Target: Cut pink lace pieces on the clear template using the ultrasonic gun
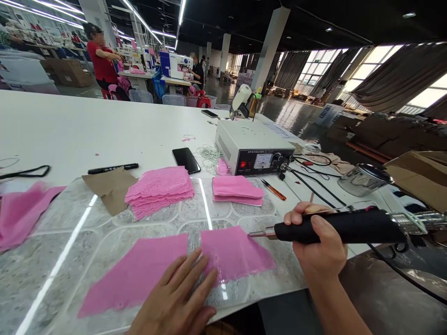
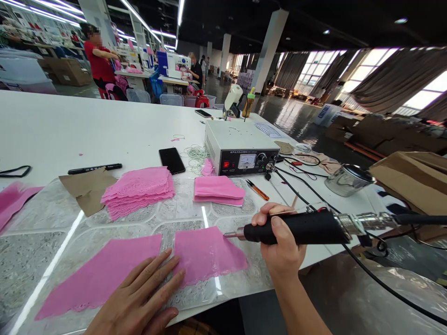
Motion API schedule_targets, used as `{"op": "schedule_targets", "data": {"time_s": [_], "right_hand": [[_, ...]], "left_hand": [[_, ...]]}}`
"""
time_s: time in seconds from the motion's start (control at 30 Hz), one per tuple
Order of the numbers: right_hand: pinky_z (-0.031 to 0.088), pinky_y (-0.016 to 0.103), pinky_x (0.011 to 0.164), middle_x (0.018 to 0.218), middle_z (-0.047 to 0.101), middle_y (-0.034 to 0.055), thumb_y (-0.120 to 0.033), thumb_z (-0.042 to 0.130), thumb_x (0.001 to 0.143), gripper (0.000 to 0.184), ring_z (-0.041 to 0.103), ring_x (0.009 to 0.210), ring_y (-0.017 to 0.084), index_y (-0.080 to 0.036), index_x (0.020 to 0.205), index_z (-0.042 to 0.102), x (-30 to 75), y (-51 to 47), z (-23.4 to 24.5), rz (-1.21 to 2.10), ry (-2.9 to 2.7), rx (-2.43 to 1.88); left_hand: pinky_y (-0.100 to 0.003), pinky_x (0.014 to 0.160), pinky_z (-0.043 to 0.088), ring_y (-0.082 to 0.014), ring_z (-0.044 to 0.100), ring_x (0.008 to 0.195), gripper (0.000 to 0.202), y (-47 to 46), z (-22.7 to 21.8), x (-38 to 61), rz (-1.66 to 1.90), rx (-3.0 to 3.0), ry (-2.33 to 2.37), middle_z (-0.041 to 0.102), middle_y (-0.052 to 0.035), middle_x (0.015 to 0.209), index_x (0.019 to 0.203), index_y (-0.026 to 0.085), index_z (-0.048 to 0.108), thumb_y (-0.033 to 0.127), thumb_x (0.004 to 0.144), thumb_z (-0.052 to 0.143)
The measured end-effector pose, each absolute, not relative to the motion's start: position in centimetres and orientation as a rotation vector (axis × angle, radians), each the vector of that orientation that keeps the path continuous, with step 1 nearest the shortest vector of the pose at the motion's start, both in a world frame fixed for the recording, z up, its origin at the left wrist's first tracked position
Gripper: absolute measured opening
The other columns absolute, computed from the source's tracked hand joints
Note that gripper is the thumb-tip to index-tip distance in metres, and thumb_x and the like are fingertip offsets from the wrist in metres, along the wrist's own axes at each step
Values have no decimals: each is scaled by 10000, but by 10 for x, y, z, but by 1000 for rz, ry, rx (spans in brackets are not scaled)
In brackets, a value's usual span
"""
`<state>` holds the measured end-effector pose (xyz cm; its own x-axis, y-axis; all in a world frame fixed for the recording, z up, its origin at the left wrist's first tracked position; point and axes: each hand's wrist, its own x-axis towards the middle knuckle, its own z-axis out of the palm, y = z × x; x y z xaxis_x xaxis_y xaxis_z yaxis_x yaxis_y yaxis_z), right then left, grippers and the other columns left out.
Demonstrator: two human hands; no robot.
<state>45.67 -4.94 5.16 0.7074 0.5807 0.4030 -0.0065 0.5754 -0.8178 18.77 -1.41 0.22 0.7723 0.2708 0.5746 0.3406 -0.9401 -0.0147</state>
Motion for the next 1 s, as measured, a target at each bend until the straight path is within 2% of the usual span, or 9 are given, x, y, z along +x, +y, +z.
{"op": "schedule_targets", "data": {"time_s": [0.47,0.73,1.0], "right_hand": [[482,289,528,753,558,4,-270,656,708,104,517,561,108,-187,706,593,454,-41,50,369,-747,-899],[483,285,520,752,548,9,-272,626,696,99,503,552,100,-182,706,586,461,-54,56,370,-692,-895],[486,283,518,764,556,9,-273,632,715,89,512,560,104,-188,728,605,467,-63,54,382,-745,-904]], "left_hand": [[-296,1147,274,-192,509,1265,325,-11,1,187,-914,-2844,-485,640,-21,1251,1196,198,646,360,995,448],[-353,1117,335,-235,497,1277,333,-11,-2,184,-805,-2776,-399,603,-53,1303,1253,177,609,285,995,429],[-341,1100,371,-234,491,1287,331,-10,2,185,-814,-2785,-403,610,-64,1291,1260,172,600,286,984,459]]}}
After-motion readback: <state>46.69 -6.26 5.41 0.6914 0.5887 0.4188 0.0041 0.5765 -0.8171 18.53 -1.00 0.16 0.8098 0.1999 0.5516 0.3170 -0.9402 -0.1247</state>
